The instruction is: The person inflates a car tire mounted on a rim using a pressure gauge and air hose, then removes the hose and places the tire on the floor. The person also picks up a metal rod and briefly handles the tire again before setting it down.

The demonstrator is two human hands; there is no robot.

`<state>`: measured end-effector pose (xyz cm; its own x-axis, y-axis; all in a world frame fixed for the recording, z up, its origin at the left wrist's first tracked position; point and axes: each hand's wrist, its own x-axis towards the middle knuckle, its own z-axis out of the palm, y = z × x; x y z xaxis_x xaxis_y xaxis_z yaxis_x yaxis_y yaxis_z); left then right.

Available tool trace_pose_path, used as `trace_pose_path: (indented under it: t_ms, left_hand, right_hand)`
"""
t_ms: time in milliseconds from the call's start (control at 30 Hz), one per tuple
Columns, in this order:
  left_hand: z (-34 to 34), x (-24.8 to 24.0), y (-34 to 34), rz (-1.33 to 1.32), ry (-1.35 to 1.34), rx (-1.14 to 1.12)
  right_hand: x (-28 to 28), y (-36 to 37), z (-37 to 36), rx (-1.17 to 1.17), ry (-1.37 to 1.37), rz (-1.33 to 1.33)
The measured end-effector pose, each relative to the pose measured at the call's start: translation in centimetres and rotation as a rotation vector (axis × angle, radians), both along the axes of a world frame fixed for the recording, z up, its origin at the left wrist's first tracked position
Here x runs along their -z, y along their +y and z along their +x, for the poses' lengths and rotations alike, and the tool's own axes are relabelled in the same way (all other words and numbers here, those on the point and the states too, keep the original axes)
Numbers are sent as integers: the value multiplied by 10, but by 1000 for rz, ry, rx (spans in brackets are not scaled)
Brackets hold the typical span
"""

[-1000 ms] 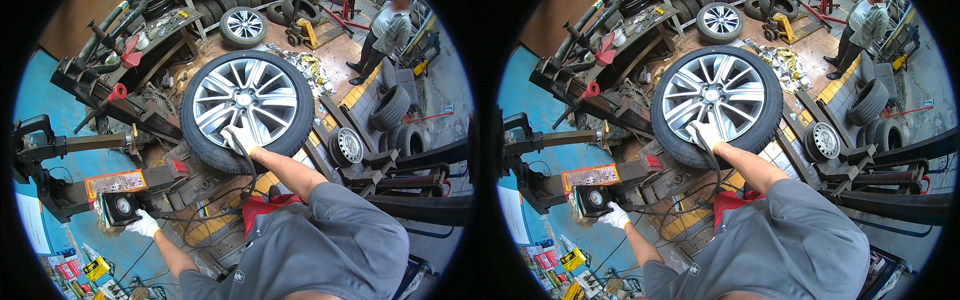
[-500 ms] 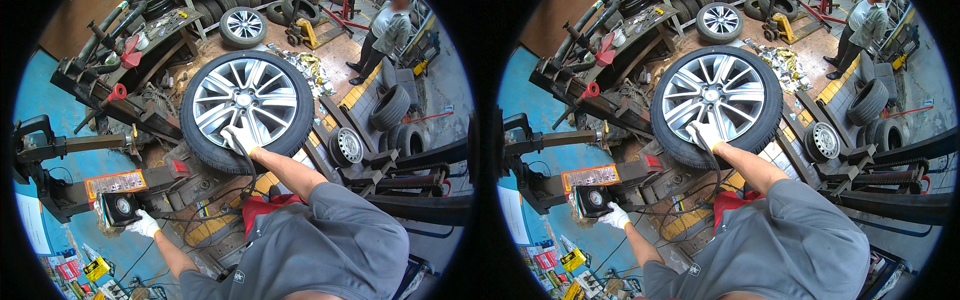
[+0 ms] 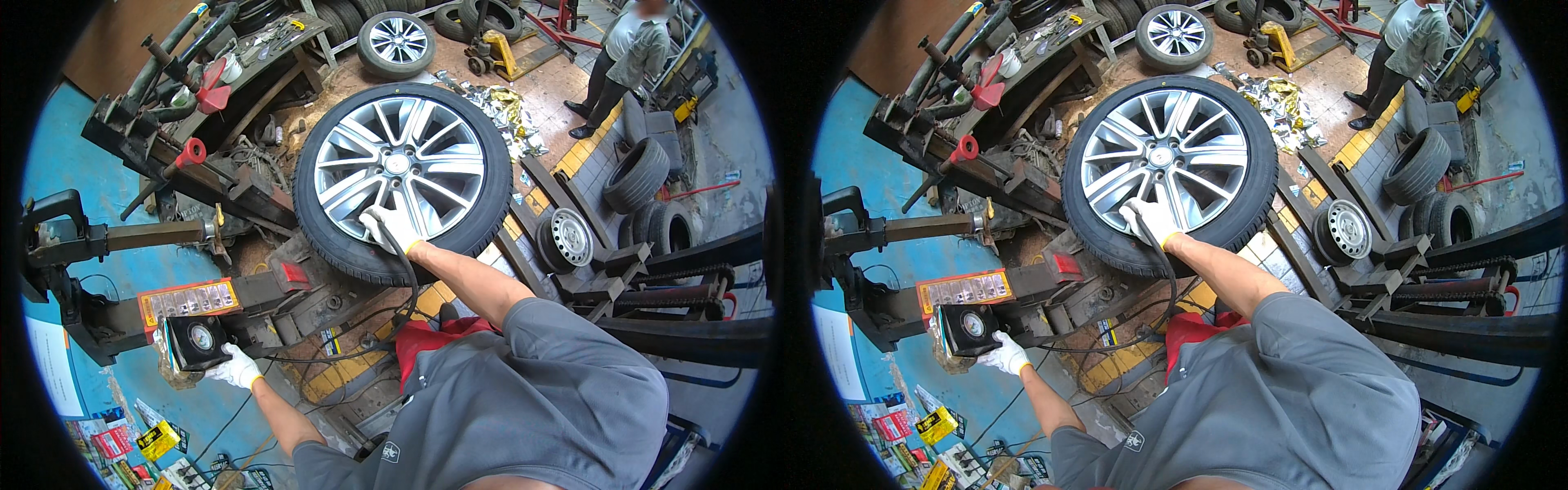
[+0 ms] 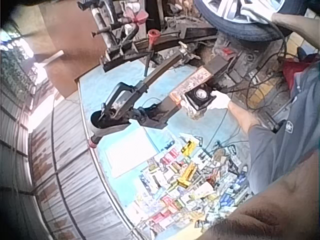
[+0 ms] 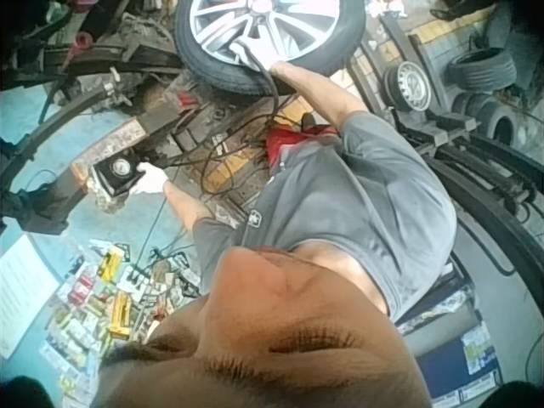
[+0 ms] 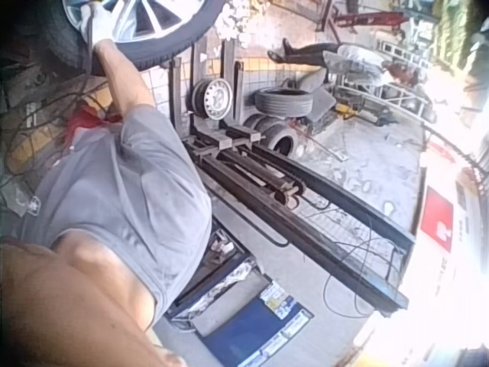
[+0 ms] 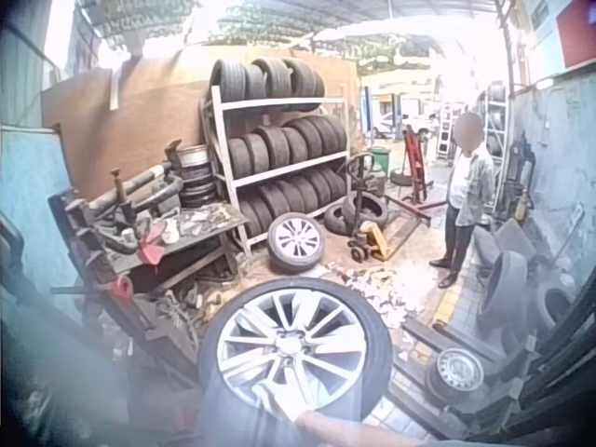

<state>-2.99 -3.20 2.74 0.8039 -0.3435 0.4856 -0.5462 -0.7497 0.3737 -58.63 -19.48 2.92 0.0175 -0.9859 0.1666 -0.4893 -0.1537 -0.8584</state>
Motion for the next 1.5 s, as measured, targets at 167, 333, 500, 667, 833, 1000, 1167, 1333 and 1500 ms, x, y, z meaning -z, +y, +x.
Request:
trace_pose_path:
  t_ms: [167,333,500,667,833,1000,1167,1333,1500]
  left_hand:
    - [6,3,2,-1,-40,-11]
    - [2,2,1,-17,-37,-4]
    - [3,2,0,-21,-49,-5]
    - [7,5,0,21,-69,-37]
    - [5,3,1,12,-50,-33]
    - [-1,0,-1,24,11,-25]
    - [15,10,1,30,-61,-28]
    - [16,16,1,43,-68,-30]
    - [20,17,0,63,-116,-33]
  right_hand:
    - [1,-1,2,-5,-12,-3]
    - [2,0,2,-4,-24,-7]
    - [4,-2,1,-5,25,-21]
    - [5,-2,2,1,7,-29]
    - [2,-1,2,6,-8,-32]
    - [2,0,1,8,-15,-20]
    - [5,-2,2,-1,-3,-50]
    - [-2,1,-1,-22,14,-5]
    - [-4,1,0,-17,0,21]
